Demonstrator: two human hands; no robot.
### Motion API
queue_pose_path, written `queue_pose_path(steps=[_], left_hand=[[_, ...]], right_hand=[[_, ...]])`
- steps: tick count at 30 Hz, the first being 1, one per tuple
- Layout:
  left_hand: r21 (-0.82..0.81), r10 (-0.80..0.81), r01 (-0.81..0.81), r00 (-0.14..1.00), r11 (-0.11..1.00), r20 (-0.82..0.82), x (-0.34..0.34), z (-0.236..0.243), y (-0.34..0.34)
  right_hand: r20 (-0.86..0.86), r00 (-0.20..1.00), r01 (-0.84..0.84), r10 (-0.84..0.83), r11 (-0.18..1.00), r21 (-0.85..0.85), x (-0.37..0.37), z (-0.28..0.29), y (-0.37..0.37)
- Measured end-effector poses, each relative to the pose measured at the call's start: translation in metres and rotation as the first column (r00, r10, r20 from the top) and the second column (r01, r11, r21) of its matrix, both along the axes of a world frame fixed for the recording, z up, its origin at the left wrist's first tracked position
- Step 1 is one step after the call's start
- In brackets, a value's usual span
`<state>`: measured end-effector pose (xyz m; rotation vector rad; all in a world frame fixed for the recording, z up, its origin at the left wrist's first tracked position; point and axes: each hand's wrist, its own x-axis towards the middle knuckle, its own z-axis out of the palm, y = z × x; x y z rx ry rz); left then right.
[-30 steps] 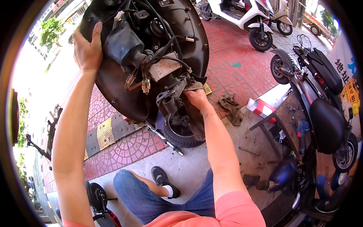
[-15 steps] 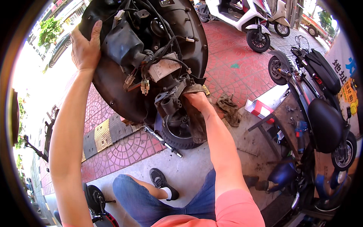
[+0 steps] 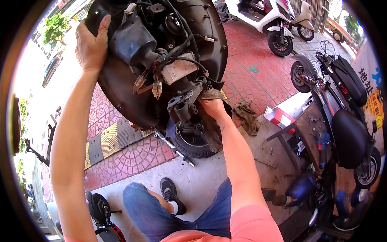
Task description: The person wipes a motorcycle front fork assembly with a cloth, disconnects a component, and uses a metal tool to manipulate the interior of the fork tube.
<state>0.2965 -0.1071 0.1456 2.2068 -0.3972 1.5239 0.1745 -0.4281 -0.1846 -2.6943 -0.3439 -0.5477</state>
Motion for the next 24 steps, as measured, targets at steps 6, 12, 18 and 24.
queue_pose_path(steps=[6,12,18,24], left_hand=[[-0.031,-0.082,0.089,0.98,0.996,0.18,0.004,-0.011,-0.006],[-0.084,-0.118,0.129,0.985,0.988,0.125,-0.002,-0.012,-0.011],[-0.104,-0.095,0.108,0.988,0.989,0.12,0.003,-0.014,-0.014],[-0.202,-0.034,0.067,0.986,0.977,0.165,0.018,-0.011,-0.011]], right_hand=[[0.254,0.845,0.444,-0.471,0.882,0.158,-0.007,-0.009,0.039],[0.268,0.89,0.29,-0.37,0.911,0.294,-0.023,0.011,0.036],[0.3,0.866,0.38,-0.401,0.916,0.129,-0.02,-0.004,0.041],[0.18,0.864,0.449,-0.471,0.881,0.15,-0.014,-0.013,0.052]])
